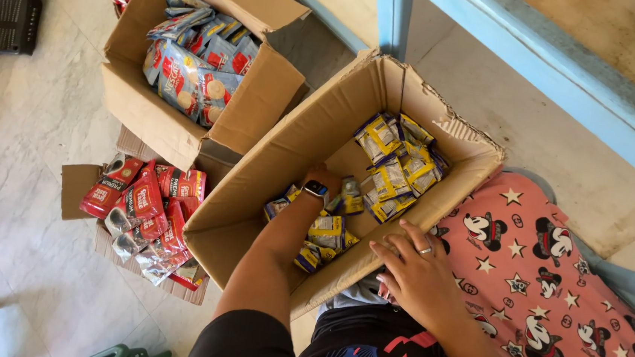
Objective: The person sits on the floor and repeatedly picks up yellow and blue packets from a cardboard box. They place the packets onto a light blue metal shelf, stacking them neatly next to other similar packets.
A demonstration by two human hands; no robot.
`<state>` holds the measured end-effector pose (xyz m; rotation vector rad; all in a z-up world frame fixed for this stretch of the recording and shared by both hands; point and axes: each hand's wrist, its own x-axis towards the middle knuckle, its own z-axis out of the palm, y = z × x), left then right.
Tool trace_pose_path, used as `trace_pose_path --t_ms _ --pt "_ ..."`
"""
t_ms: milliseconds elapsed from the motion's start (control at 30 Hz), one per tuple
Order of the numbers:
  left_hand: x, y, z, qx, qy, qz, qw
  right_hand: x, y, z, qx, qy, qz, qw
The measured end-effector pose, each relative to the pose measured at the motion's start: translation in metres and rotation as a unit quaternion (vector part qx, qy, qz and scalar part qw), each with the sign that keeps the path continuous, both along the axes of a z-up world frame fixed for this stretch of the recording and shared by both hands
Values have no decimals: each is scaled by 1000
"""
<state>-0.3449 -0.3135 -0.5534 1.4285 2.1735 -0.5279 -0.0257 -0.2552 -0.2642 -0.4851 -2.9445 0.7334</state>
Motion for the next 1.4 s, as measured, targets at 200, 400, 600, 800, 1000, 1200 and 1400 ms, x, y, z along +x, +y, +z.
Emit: trace_pose_path --t_ms 200,400,600,800,1000,1200,1400 --pt "20 48 150 205 -199 79 955 4 -1 -3 0 23 6 1000" --pt "63 59 270 395 -304 151 853 20 19 13 -129 190 -121 966" --pt "131 61 332 491 -559 133 655 29 46 33 -351 319 -290 831" --pt "176 98 317 516 -673 170 502 51 37 -6 -415 375 -328 761" --pt "233 106 319 452 -681 174 549 73 35 22 -351 423 -383 742" --pt "267 93 368 412 -685 87 595 100 38 28 -279 439 -466 716" --pt "276 96 351 414 -693 84 584 119 36 27 -251 446 -452 731"
